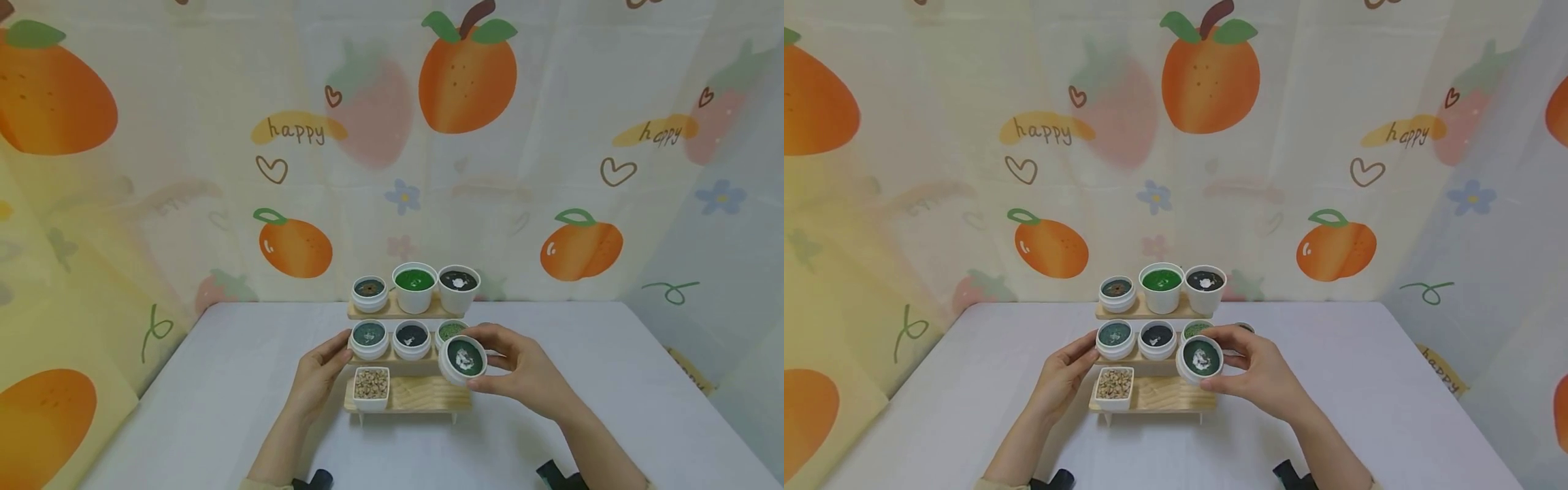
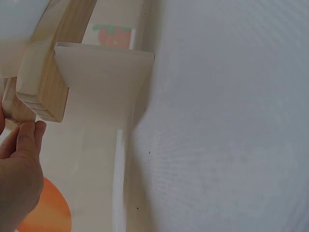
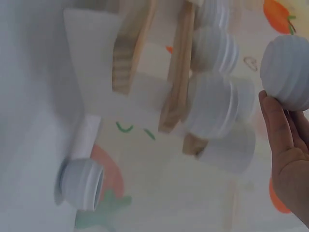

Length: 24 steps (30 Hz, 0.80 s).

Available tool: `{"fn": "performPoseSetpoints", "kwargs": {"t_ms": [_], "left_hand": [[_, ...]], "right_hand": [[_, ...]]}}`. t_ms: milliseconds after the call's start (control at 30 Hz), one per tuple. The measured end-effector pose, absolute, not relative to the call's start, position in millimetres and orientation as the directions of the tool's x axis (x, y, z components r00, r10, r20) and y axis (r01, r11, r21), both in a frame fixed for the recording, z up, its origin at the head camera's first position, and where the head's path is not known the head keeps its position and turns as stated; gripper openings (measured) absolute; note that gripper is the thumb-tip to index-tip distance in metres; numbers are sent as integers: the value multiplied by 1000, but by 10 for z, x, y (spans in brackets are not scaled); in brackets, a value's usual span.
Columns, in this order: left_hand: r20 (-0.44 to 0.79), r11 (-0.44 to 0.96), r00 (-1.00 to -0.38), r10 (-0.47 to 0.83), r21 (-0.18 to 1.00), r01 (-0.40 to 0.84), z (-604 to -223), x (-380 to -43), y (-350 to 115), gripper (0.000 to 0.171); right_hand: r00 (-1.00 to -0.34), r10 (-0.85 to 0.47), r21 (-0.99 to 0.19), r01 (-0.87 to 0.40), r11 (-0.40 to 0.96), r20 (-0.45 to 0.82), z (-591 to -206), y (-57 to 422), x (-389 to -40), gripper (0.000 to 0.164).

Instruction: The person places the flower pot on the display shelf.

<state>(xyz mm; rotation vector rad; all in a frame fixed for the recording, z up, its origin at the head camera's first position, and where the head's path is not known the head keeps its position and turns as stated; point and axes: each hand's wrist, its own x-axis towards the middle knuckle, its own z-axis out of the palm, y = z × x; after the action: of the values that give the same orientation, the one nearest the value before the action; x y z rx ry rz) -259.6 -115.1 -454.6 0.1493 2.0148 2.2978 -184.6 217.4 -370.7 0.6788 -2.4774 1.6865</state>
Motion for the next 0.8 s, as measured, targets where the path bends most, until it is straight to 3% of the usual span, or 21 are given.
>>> {"fn": "performPoseSetpoints", "kwargs": {"t_ms": [800], "left_hand": [[20, -135, -991, 134, 991, 1, -4560, -2607, -1162, 52]], "right_hand": [[-909, -398, -931, -244, 272, 122, -4096, 1663, -1914, 61]]}}
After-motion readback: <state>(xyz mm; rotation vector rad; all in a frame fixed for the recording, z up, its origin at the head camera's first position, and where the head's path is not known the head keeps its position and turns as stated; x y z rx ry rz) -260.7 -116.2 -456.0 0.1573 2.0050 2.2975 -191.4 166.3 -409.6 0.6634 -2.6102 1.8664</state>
